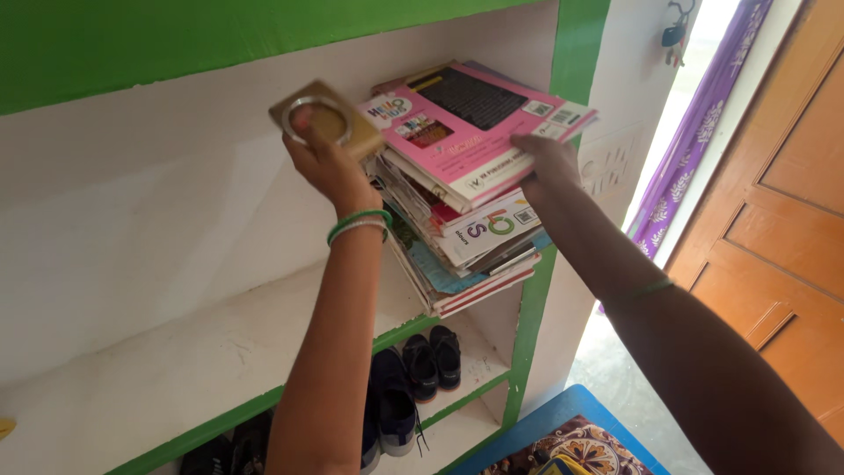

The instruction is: The person picks up books and notebooks from a bed, places them on a wall shelf, and then picks up blue and yellow school bags, placing them on the same shelf. The person handles items one at a time and arranges them neatly.

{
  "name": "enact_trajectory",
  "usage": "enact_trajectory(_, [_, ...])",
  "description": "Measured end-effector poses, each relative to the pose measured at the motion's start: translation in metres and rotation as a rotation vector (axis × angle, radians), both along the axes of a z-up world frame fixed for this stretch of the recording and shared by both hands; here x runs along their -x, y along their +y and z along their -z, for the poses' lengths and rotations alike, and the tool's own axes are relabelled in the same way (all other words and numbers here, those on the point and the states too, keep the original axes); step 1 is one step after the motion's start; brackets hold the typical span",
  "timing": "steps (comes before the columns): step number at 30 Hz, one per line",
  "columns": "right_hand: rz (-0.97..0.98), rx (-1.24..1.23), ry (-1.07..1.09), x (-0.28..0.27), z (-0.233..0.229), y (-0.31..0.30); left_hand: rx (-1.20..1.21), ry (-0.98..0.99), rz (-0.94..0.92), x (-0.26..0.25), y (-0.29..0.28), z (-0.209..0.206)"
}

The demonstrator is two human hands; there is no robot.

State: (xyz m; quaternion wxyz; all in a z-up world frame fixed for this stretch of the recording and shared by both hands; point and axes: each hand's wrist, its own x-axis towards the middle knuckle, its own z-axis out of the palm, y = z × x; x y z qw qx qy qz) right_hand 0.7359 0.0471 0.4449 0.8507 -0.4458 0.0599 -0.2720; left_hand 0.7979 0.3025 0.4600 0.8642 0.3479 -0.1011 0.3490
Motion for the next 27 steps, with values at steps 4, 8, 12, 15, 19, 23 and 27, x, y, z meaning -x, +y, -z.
enact_trajectory(4, [-0.043,-0.102,-0.11,-0.02,0.001,0.008,-0.155,0.046,0.229,-0.038,-0.013,-0.017])
enact_trajectory(8, [0.256,-0.283,-0.107,-0.03,0.006,0.025,-0.344,0.169,0.385,-0.1,-0.062,-0.021])
enact_trajectory(12, [0.482,-0.292,-0.066,-0.042,0.0,0.045,-0.971,0.382,-0.102,-0.16,-0.121,-0.007])
enact_trajectory(15, [0.57,-0.298,-0.094,-0.058,-0.004,0.06,-1.228,0.368,-0.201,-0.196,-0.145,-0.008])
enact_trajectory(19, [0.582,-0.185,0.189,-0.073,-0.005,0.052,-1.551,0.244,-0.132,-0.211,-0.14,-0.02])
enact_trajectory(23, [0.652,0.306,0.342,-0.057,0.005,0.026,-1.541,0.556,-0.335,-0.185,-0.079,-0.015])
enact_trajectory(27, [1.013,1.019,0.111,-0.024,0.007,0.018,-1.426,0.534,-0.048,-0.159,-0.048,-0.001])
